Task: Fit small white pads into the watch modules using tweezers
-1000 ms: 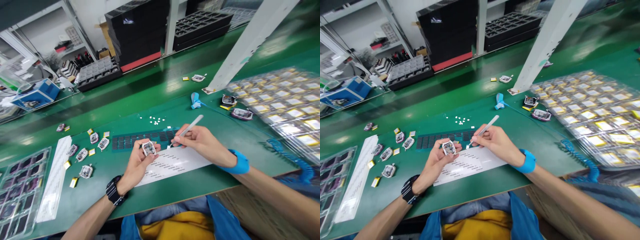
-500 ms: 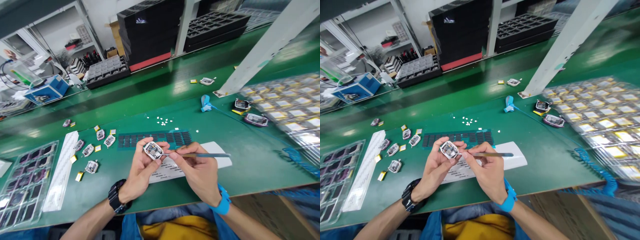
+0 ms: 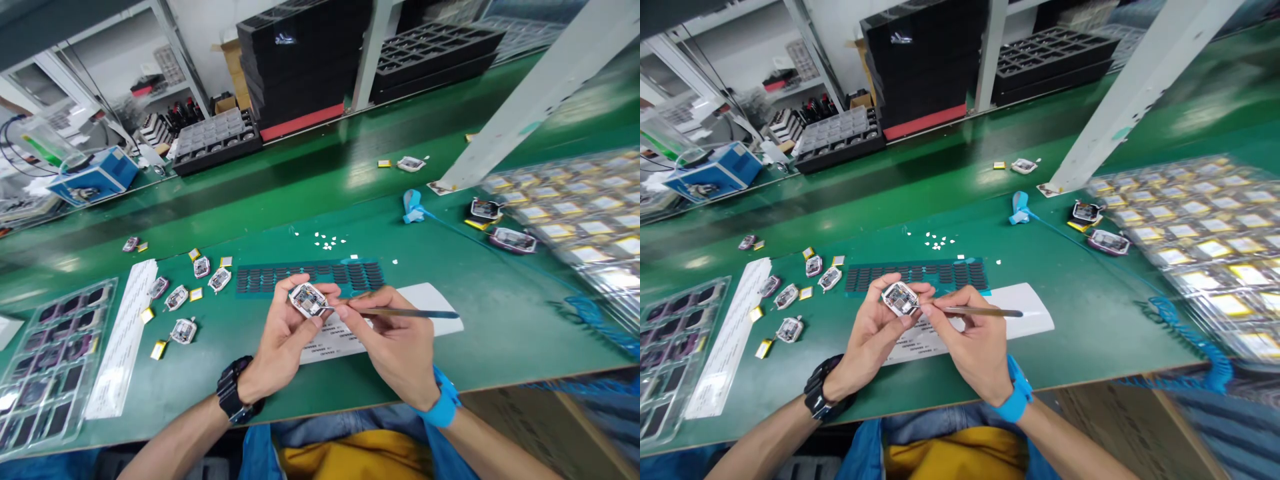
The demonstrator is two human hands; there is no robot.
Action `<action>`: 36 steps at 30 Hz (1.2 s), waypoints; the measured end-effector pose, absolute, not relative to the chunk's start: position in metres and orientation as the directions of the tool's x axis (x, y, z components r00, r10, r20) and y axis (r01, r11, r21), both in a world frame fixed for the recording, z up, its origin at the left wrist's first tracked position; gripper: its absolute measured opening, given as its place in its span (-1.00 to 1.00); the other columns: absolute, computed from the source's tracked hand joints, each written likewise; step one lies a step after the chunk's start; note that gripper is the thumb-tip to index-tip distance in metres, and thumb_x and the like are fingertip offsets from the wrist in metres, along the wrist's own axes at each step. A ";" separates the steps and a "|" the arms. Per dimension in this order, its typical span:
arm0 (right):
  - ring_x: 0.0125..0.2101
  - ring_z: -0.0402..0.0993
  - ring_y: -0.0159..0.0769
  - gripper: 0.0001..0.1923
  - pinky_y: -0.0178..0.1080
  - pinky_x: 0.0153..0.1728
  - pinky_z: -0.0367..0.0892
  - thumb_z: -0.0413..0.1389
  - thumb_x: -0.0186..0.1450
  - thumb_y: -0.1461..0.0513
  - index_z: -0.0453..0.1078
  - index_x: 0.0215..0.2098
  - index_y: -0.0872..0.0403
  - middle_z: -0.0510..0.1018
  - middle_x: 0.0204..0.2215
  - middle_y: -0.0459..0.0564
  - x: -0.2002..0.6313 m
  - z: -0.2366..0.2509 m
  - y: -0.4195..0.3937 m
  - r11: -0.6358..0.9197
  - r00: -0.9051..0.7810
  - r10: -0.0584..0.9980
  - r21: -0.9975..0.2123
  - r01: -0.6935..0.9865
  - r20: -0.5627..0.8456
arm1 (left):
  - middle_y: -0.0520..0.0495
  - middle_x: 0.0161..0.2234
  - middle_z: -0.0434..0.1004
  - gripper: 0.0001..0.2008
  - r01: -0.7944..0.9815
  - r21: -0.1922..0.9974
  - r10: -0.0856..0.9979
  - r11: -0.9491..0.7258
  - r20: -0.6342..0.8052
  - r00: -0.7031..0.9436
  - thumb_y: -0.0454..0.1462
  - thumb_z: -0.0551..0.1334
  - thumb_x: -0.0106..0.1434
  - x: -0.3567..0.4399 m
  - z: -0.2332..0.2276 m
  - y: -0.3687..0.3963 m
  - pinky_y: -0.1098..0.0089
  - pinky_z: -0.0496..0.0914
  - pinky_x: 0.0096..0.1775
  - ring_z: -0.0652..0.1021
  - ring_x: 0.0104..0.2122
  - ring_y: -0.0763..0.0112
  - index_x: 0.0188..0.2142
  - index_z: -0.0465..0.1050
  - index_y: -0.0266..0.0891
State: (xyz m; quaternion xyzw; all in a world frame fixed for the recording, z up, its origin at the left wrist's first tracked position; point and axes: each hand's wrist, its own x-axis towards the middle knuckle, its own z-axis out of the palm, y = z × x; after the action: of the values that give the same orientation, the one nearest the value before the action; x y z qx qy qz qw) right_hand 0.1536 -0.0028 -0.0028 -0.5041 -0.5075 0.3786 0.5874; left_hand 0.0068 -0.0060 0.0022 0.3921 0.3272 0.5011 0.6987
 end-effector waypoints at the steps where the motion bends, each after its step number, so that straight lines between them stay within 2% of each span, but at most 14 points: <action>1: -0.48 0.60 -0.22 -0.73 -0.23 -0.46 0.55 0.31 0.15 0.04 0.40 -0.47 0.01 0.57 -0.54 -0.06 0.153 -0.003 -0.002 0.211 0.195 0.955 -0.974 0.078 0.223 | -0.14 0.06 0.50 -0.57 -0.444 0.875 0.956 0.194 -0.068 0.284 -0.32 0.27 0.26 0.007 0.002 -0.006 0.16 0.31 0.12 0.52 0.05 0.26 0.06 0.16 -0.08; 7: -0.49 0.60 -0.24 -0.76 -0.27 -0.52 0.52 0.27 0.20 0.05 0.43 -0.42 0.03 0.62 -0.49 -0.03 0.159 -0.001 0.000 0.214 0.095 0.970 -0.971 0.104 0.224 | -0.15 -0.01 0.55 -0.63 -0.404 0.883 0.957 0.237 -0.141 0.254 -0.27 0.23 0.31 0.007 0.003 -0.003 0.17 0.36 0.07 0.56 -0.02 0.28 0.06 0.17 -0.12; 10: -0.43 0.63 -0.22 -0.77 -0.26 -0.49 0.52 0.26 0.22 0.05 0.42 -0.39 0.03 0.64 -0.41 -0.01 0.172 0.007 0.009 0.240 0.108 0.961 -0.964 0.116 0.253 | -0.13 -0.10 0.59 -0.59 -0.353 0.900 0.959 0.256 -0.190 0.212 -0.22 0.26 0.27 0.005 0.003 0.000 0.17 0.38 0.04 0.60 -0.10 0.30 0.05 0.17 -0.14; 12: -0.37 0.63 -0.20 -0.78 -0.24 -0.45 0.51 0.26 0.23 0.06 0.42 -0.36 0.02 0.65 -0.36 0.00 0.182 0.016 0.024 0.289 0.101 0.946 -0.943 0.164 0.307 | -0.13 -0.14 0.59 -0.57 -0.310 0.924 0.968 0.224 -0.173 0.184 -0.19 0.29 0.25 0.003 0.004 0.005 0.19 0.41 0.00 0.61 -0.15 0.30 0.03 0.16 -0.15; 14: -0.41 0.62 -0.21 -0.77 -0.22 -0.45 0.50 0.26 0.22 0.05 0.43 -0.39 0.02 0.64 -0.39 -0.01 0.190 0.027 0.047 0.326 0.073 0.934 -0.916 0.234 0.350 | -0.16 -0.11 0.56 -0.56 -0.258 0.953 0.977 0.158 -0.113 0.182 -0.16 0.31 0.23 -0.002 0.006 0.014 0.21 0.42 -0.02 0.61 -0.14 0.30 0.00 0.16 -0.16; 17: -0.48 0.59 -0.20 -0.76 -0.21 -0.48 0.47 0.28 0.17 0.05 0.41 -0.42 0.03 0.59 -0.51 -0.06 0.193 0.035 0.089 0.344 -0.052 0.937 -0.891 0.298 0.345 | -0.13 -0.07 0.49 -0.62 -0.126 0.991 0.977 0.054 -0.026 0.213 -0.18 0.30 0.23 -0.013 0.011 0.044 0.25 0.44 -0.02 0.60 -0.14 0.34 -0.04 0.20 -0.18; 20: -0.46 0.61 -0.16 -0.76 -0.22 -0.48 0.46 0.27 0.16 0.08 0.38 -0.41 0.04 0.58 -0.53 -0.04 0.189 0.025 0.120 0.318 -0.063 0.948 -0.919 0.235 0.312 | -0.05 -0.12 0.45 -0.69 0.101 0.995 0.988 0.002 -0.018 0.156 -0.33 0.21 0.28 -0.027 0.017 0.092 0.30 0.48 -0.06 0.63 -0.21 0.42 0.00 0.21 -0.17; 23: -0.50 0.59 -0.18 -0.80 -0.23 -0.49 0.44 0.21 0.17 0.11 0.38 -0.41 0.06 0.59 -0.54 -0.03 0.185 0.007 0.129 0.311 -0.065 0.950 -0.915 0.256 0.305 | -0.06 -0.17 0.52 -0.58 0.447 0.890 0.996 0.090 -0.075 -0.051 -0.44 0.13 0.28 -0.041 0.020 0.144 0.34 0.54 -0.23 0.64 -0.34 0.45 0.10 0.12 -0.17; 27: -0.54 0.56 -0.21 -0.83 -0.24 -0.49 0.39 0.14 0.23 0.13 0.41 -0.43 0.06 0.59 -0.57 -0.04 0.186 -0.007 0.122 0.388 -0.182 0.921 -0.809 0.440 0.343 | -0.21 -0.18 0.59 -0.65 0.597 0.786 0.980 0.163 -0.061 -0.187 -0.43 0.12 0.30 -0.058 0.014 0.191 0.35 0.53 -0.27 0.63 -0.37 0.42 0.08 0.22 -0.32; 29: -0.56 0.55 -0.22 -0.83 -0.24 -0.49 0.36 0.12 0.25 0.15 0.42 -0.44 0.06 0.59 -0.58 -0.05 0.187 -0.010 0.120 0.434 -0.224 0.900 -0.732 0.524 0.373 | -0.26 -0.10 0.58 -0.67 0.678 0.711 0.970 0.189 -0.028 -0.242 -0.39 0.18 0.27 -0.069 0.010 0.200 0.32 0.52 -0.23 0.64 -0.32 0.35 0.04 0.31 -0.32; 32: -0.60 0.51 -0.25 -0.83 -0.25 -0.49 0.32 0.10 0.27 0.18 0.44 -0.45 0.06 0.60 -0.57 -0.06 0.189 -0.013 0.119 0.486 -0.272 0.871 -0.634 0.601 0.410 | -0.25 0.01 0.53 -0.66 0.788 0.571 0.957 0.229 0.017 -0.291 -0.31 0.25 0.23 -0.090 0.011 0.193 0.30 0.44 -0.06 0.61 -0.13 0.24 0.01 0.40 -0.27; 36: -0.64 0.46 -0.32 -0.77 -0.24 -0.49 0.29 0.09 0.28 0.19 0.42 -0.52 0.06 0.65 -0.44 -0.06 0.188 -0.015 0.118 0.543 -0.314 0.833 -0.562 0.624 0.455 | -0.16 -0.15 0.62 -0.74 0.869 0.382 0.941 0.315 -0.005 -0.339 -0.25 0.24 0.23 -0.126 0.026 0.155 0.27 0.35 0.02 0.56 -0.03 0.16 -0.08 0.47 -0.21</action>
State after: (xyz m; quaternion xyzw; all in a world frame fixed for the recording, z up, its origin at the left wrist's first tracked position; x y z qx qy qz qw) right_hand 0.1883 0.1184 -0.0149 -0.4565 -0.7980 0.1424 0.3668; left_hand -0.1263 0.1550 0.0255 0.5635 0.8028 0.1579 0.1142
